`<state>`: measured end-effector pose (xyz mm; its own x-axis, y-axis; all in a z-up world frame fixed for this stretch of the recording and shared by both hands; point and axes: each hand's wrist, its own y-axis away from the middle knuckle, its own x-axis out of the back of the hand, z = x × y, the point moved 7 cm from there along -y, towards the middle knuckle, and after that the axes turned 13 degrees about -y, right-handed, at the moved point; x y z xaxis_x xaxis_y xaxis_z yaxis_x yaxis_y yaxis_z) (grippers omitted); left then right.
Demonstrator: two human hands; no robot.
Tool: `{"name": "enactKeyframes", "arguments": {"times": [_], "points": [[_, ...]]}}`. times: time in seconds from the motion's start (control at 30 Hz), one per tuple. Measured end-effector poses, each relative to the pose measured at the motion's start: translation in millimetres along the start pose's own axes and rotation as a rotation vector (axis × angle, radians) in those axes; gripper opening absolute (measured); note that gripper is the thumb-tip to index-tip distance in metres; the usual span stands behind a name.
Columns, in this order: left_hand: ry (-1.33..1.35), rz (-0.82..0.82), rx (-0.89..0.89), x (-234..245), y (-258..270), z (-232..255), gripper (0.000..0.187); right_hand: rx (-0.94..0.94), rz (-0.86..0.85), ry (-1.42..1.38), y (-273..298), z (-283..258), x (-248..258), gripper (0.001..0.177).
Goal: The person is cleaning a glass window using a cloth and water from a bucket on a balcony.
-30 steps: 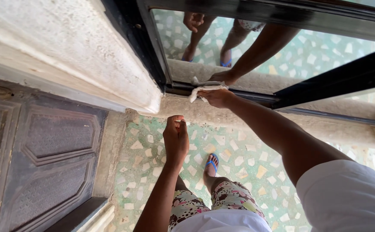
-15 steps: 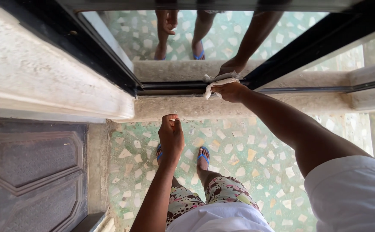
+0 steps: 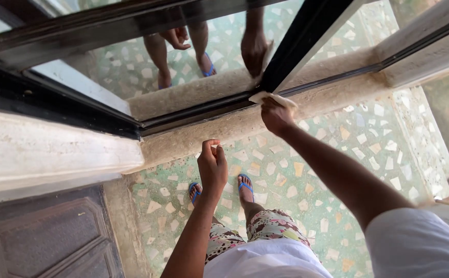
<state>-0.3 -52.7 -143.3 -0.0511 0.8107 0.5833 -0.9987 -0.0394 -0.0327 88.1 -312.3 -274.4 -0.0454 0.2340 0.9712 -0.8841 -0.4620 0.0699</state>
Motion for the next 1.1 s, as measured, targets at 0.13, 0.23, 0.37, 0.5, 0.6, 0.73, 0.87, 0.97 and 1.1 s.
{"name": "enactKeyframes", "arguments": {"times": [0.13, 0.23, 0.37, 0.5, 0.6, 0.73, 0.87, 0.97, 1.1], "points": [[0.069, -0.072, 0.087, -15.4, -4.9, -9.8, 0.014, -0.397, 0.304, -0.722, 32.8, -12.4, 28.5, 0.039], [0.263, -0.072, 0.128, -30.0, -12.5, -26.0, 0.017, -0.907, 0.489, -1.321, 47.9, -12.7, -0.2, 0.055], [0.393, -0.130, 0.255, -35.1, -21.5, -39.9, 0.024, -1.115, 1.106, -2.333, 15.5, -27.7, -109.8, 0.035], [0.485, -0.183, 0.384, -19.6, -26.6, -32.3, 0.026, -0.927, 1.358, -2.796, -57.6, -35.7, -142.9, 0.035], [0.552, -0.200, 0.423, -11.1, -29.7, -33.9, 0.026, -0.335, 1.505, -2.824, -106.7, -26.0, -159.5, 0.024], [0.506, -0.185, 0.423, 5.2, -36.2, -45.8, 0.029, -0.864, 1.907, -2.796, -136.9, -18.4, -162.4, 0.048], [0.487, -0.173, 0.357, 20.3, -39.0, -56.2, 0.029, -1.080, 2.014, -2.348, -119.8, -2.5, -112.6, 0.049], [0.432, -0.178, 0.395, 31.3, -38.4, -58.2, 0.026, -1.234, 1.691, -2.019, -99.5, 1.8, -108.8, 0.053], [0.363, -0.209, 0.399, 43.1, -39.0, -56.2, 0.024, -1.598, 1.217, -1.297, -75.8, -5.0, -65.9, 0.049]]}}
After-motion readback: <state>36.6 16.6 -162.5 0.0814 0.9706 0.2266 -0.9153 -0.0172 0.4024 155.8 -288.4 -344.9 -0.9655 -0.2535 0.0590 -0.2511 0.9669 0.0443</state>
